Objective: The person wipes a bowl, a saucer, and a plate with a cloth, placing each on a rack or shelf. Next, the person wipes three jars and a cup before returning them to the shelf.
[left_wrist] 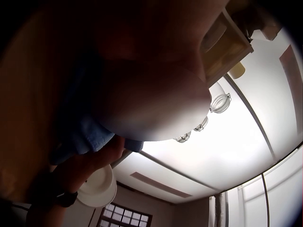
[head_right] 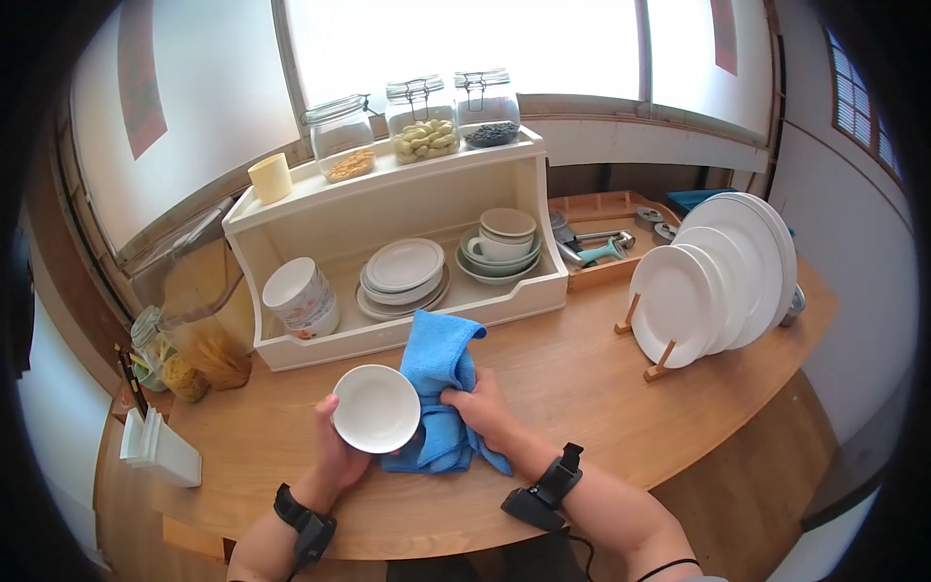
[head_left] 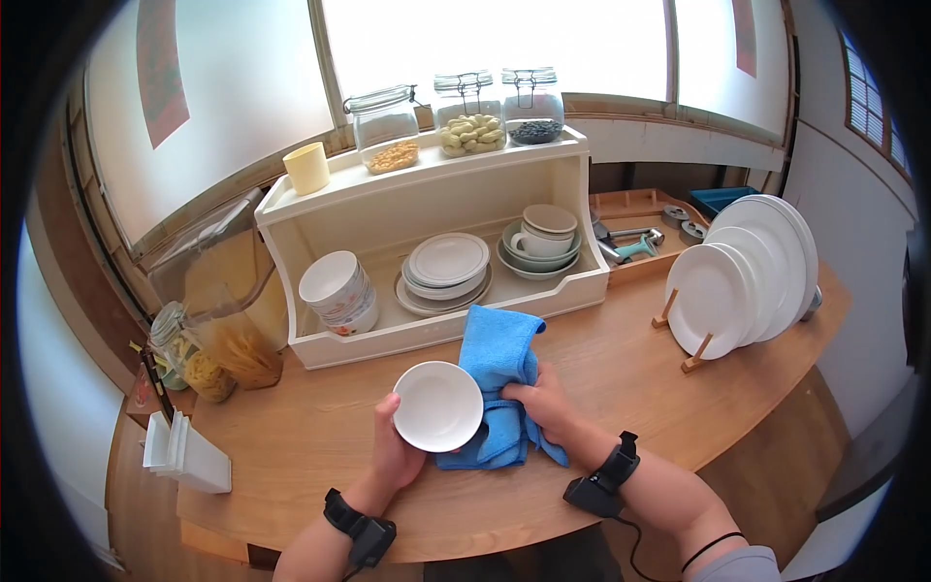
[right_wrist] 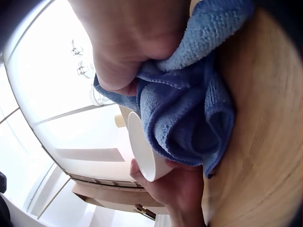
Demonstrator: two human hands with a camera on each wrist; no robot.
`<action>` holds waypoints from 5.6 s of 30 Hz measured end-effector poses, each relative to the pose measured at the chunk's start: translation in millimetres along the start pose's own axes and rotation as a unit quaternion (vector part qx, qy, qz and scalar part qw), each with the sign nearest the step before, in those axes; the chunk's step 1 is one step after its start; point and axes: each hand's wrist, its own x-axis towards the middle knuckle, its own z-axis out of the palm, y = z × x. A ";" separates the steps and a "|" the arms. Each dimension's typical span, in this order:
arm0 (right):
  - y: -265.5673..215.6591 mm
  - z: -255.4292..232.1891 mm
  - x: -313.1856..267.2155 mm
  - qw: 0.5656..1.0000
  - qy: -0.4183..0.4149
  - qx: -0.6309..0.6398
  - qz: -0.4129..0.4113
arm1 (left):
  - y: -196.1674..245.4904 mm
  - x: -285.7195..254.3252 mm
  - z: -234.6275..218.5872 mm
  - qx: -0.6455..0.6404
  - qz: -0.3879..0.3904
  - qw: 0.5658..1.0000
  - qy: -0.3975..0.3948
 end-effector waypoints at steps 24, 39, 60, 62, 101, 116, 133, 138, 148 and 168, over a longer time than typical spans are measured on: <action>9.5 12.7 -16.7 0.979 -0.156 -0.121 -0.044 | -27.0 -5.7 11.3 0.372 0.322 0.866 0.085; -7.8 12.7 -22.5 0.994 -0.039 -0.014 -0.105 | -19.5 -1.3 -9.9 0.432 0.169 0.877 -0.129; 17.0 21.6 -27.1 0.979 -0.089 -0.127 -0.133 | -19.2 0.9 -11.5 0.175 0.119 0.975 0.065; 16.2 21.6 -27.9 0.984 -0.109 -0.082 -0.118 | -16.1 -0.6 -12.5 0.128 0.085 0.987 0.055; -22.8 -102.3 14.4 0.970 -0.144 -0.189 0.053 | 25.1 19.9 -49.9 0.155 0.090 0.946 0.271; 2.9 -100.0 26.2 0.972 -0.175 -0.153 -0.041 | 169.5 95.5 -89.1 0.384 0.190 0.824 0.371; 0.9 -102.7 30.9 0.965 -0.189 -0.181 -0.026 | 198.2 148.0 -167.4 0.630 0.063 0.679 0.373; 3.4 -101.0 31.5 0.965 -0.201 -0.160 -0.058 | 198.8 152.9 -204.0 0.678 0.107 0.657 0.312; 5.3 -100.4 31.5 0.965 -0.205 -0.149 -0.068 | 158.5 105.8 -23.3 0.881 0.315 0.292 0.199; 9.1 -98.7 38.7 0.958 -0.184 -0.195 -0.103 | -41.1 159.9 365.8 0.736 0.510 0.270 -0.354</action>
